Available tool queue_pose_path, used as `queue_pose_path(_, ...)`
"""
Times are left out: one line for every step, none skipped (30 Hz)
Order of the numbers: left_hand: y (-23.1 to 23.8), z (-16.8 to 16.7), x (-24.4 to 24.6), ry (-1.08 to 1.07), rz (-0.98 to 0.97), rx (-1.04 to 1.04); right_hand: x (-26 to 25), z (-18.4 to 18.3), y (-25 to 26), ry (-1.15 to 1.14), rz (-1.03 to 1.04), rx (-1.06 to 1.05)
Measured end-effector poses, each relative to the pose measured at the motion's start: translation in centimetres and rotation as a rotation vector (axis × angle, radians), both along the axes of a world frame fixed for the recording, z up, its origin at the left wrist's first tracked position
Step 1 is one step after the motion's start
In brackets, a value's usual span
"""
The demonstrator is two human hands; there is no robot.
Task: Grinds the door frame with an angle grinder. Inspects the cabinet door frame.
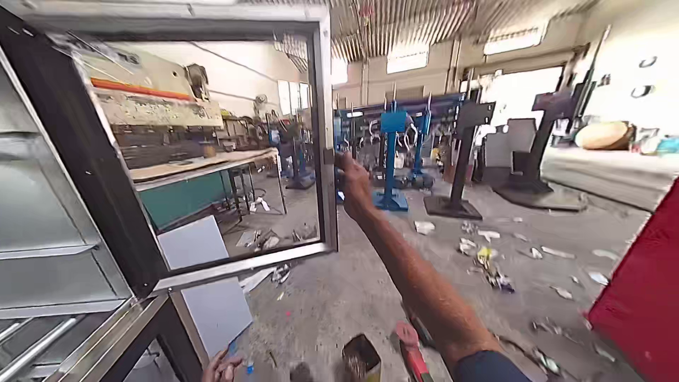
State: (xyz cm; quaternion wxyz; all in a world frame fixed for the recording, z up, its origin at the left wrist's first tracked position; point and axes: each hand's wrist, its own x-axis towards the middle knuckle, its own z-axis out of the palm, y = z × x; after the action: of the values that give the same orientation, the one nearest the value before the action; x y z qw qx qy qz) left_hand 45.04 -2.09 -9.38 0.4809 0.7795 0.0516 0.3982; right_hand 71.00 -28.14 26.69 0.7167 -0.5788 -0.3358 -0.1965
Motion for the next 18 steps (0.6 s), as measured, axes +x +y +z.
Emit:
queue_pose_path(-0.3, 0.6, -0.7, 0.006, 0.032, 0.029, -0.2, -0.9, -0.8, 0.015, 0.005, 0.021)
queue_pose_path(-0.3, 0.8, -1.8, 0.021, 0.069, 0.069, -0.6, -2.9, -1.8, 0.028, -0.001, 0.04)
queue_pose_path(0.0, 0.9, -2.2, 0.024, 0.098, 0.108, -0.7, -5.4, -3.1, 0.016, -0.027, 0.057)
queue_pose_path(0.4, 0.9, -2.8, 0.041, 0.09, 0.123, -0.8, -9.0, -4.9, -0.007, -0.083, 0.041)
queue_pose_path(0.5, 0.5, -3.3, 0.066, 0.049, 0.106, -1.0, -13.5, -7.6, -0.017, -0.206, -0.038)
queue_pose_path(0.4, 0.2, -3.4, 0.073, 0.002, 0.081, -1.4, -18.1, -10.9, -0.007, -0.383, -0.194)
queue_pose_path(0.4, 0.4, -2.9, 0.056, -0.035, 0.076, -1.8, -22.1, -14.2, 0.039, -0.525, -0.386)
queue_pose_path(0.5, 0.6, -2.9, 0.045, -0.065, 0.08, -2.4, -26.5, -17.5, 0.135, -0.594, -0.533)
queue_pose_path(0.4, 0.7, -3.1, 0.038, -0.085, 0.08, -3.3, -31.6, -20.6, 0.277, -0.654, -0.606)
queue_pose_path(0.3, 0.7, -3.2, 0.025, -0.095, 0.08, -4.3, -36.7, -23.2, 0.427, -0.725, -0.662)
queue_pose_path(0.2, 0.5, -3.2, 0.025, -0.1, 0.076, -5.1, -41.6, -25.5, 0.581, -0.738, -0.719)
queue_pose_path(0.0, 0.3, -3.1, 0.037, -0.1, 0.082, -5.0, -46.1, -27.3, 0.743, -0.707, -0.82)
queue_pose_path(-0.3, 0.1, -2.9, 0.065, -0.1, 0.098, -5.1, -49.9, -28.9, 0.887, -0.624, -0.918)
queue_pose_path(-0.7, -0.1, -2.9, 0.117, -0.1, 0.116, -5.7, -53.2, -30.0, 0.982, -0.568, -0.989)
queue_pose_path(-1.6, -0.3, -2.9, 0.187, -0.087, 0.136, -6.0, -55.5, -30.7, 1.025, -0.537, -1.038)
queue_pose_path(-2.3, -0.1, -2.9, 0.246, -0.059, 0.156, -5.1, -57.0, -30.5, 1.027, -0.506, -1.067)
queue_pose_path(-2.9, 0.3, -2.6, 0.281, -0.023, 0.173, -3.5, -58.6, -29.5, 0.996, -0.483, -1.098)
queue_pose_path(-3.6, 0.4, -2.3, 0.293, 0.002, 0.181, -1.9, -60.6, -28.7, 0.953, -0.482, -1.125)
